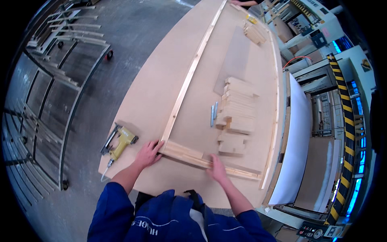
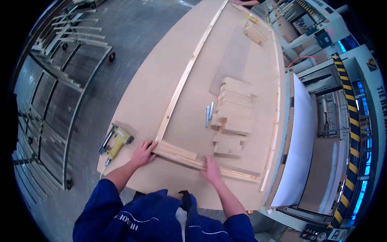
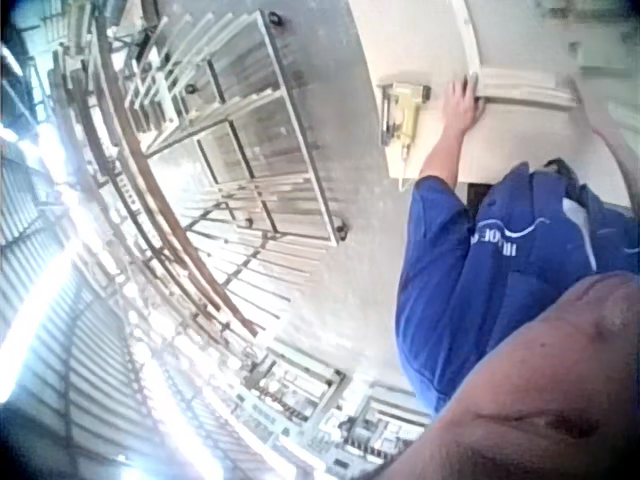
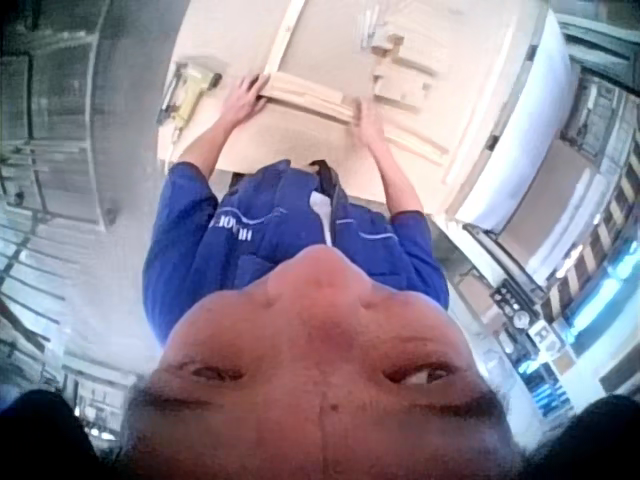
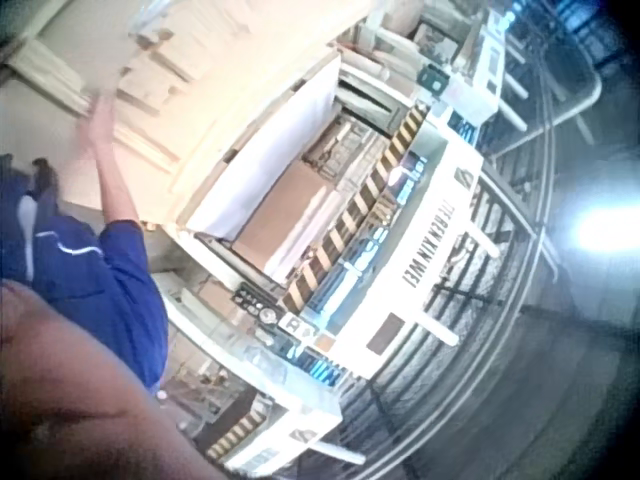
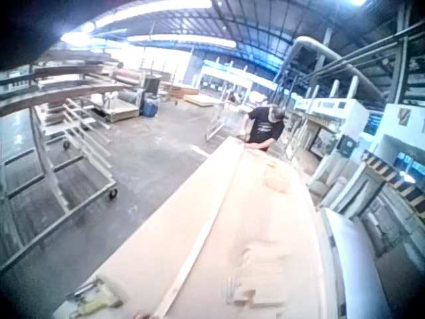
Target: The person assembles a rectangular wooden frame on a large workbench using a pneumatic nail gun. They position long wooden planks and smaller cross-pieces, then secure them together by firing nails into the joints. The process involves repeated alignment and fastening of the frame components.
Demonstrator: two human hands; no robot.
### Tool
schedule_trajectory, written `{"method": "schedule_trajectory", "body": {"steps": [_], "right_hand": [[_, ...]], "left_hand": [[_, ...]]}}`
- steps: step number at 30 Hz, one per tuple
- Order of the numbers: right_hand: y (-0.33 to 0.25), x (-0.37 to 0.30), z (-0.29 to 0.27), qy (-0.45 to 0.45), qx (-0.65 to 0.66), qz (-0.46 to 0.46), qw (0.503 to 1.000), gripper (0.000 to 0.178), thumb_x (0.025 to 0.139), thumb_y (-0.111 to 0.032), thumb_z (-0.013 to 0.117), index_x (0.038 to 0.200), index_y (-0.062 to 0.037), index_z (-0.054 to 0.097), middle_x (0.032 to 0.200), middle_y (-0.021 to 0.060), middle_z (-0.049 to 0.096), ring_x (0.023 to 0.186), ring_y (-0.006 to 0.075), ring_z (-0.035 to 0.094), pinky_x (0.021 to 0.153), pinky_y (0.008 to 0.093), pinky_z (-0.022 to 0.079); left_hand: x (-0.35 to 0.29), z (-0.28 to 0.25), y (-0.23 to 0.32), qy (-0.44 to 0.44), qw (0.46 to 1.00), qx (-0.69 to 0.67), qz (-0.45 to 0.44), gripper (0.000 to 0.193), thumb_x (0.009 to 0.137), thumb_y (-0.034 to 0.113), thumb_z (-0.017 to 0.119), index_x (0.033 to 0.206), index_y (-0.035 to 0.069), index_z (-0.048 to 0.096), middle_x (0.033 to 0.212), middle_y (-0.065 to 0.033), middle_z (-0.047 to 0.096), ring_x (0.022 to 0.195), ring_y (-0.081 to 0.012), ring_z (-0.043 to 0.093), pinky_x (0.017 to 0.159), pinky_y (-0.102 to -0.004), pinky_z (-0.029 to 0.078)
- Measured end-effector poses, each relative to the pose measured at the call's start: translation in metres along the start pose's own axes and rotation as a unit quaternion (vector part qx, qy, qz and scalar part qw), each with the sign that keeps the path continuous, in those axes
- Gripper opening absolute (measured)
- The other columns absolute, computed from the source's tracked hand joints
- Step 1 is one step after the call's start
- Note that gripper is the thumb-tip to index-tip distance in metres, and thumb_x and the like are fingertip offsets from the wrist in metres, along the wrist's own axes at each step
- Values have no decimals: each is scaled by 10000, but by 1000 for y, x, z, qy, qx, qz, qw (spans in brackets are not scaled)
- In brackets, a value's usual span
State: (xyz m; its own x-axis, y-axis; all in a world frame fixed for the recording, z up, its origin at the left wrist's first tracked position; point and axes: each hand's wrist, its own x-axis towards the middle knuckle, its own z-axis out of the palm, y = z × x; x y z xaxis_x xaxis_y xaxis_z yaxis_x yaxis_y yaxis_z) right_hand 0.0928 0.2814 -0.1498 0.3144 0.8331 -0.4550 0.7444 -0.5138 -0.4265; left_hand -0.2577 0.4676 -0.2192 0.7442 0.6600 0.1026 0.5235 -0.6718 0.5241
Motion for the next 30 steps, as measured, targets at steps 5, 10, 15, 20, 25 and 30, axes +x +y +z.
{"method": "schedule_trajectory", "body": {"steps": [5, 10, 15, 20, 25, 30], "right_hand": [[28, -3, -3, -10, -51, -58, 997, 538, 764, -106, 809, 1283, -115, 668, 1245, 161, 697, 1271, 388, 605, 1038, 468, 520], [24, -3, -3, -16, -76, -52, 996, 568, 766, -153, 817, 1313, -171, 665, 1256, 157, 702, 1264, 361, 620, 1026, 449, 532], [26, -6, -3, 1, -48, -56, 997, 520, 747, -147, 805, 1257, -163, 702, 1086, 133, 716, 1051, 349, 693, 910, 446, 569], [37, 2, 5, 35, -44, -95, 994, 484, 723, -117, 802, 1201, -124, 720, 977, 125, 692, 895, 345, 695, 823, 433, 578], [26, -4, 19, 90, -20, -102, 991, 666, 727, -222, 853, 1329, -63, 616, 1215, 176, 649, 1146, 367, 626, 988, 436, 527], [-58, 15, 49, 155, -32, -138, 978, 1005, 715, -428, 889, 1536, -88, 418, 1519, 231, 443, 1417, 428, 420, 1191, 531, 362]], "left_hand": [[0, -3, -1, 8, 1000, -2, 7, 767, 831, 287, 794, 1512, 129, 479, 1354, -165, 552, 1154, -359, 556, 1031, -446, 490], [2, -5, 1, 10, 1000, 13, 16, 770, 833, 288, 798, 1516, 133, 480, 1364, -164, 555, 1137, -355, 563, 1025, -437, 491], [2, -3, -1, 14, 1000, 0, 12, 761, 839, 279, 794, 1520, 136, 483, 1371, -164, 564, 1125, -347, 568, 1027, -437, 490], [0, 1, -5, 15, 1000, -8, 19, 777, 828, 256, 800, 1525, 135, 479, 1366, -166, 564, 1120, -340, 568, 1017, -425, 499], [1, 7, -5, 7, 999, -33, 3, 821, 793, 187, 820, 1535, 137, 472, 1345, -185, 550, 1154, -365, 548, 1023, -440, 497], [3, 7, 1, 31, 999, -41, -1, 817, 792, 165, 811, 1534, 143, 468, 1363, -179, 533, 1170, -355, 542, 1040, -451, 489]]}}
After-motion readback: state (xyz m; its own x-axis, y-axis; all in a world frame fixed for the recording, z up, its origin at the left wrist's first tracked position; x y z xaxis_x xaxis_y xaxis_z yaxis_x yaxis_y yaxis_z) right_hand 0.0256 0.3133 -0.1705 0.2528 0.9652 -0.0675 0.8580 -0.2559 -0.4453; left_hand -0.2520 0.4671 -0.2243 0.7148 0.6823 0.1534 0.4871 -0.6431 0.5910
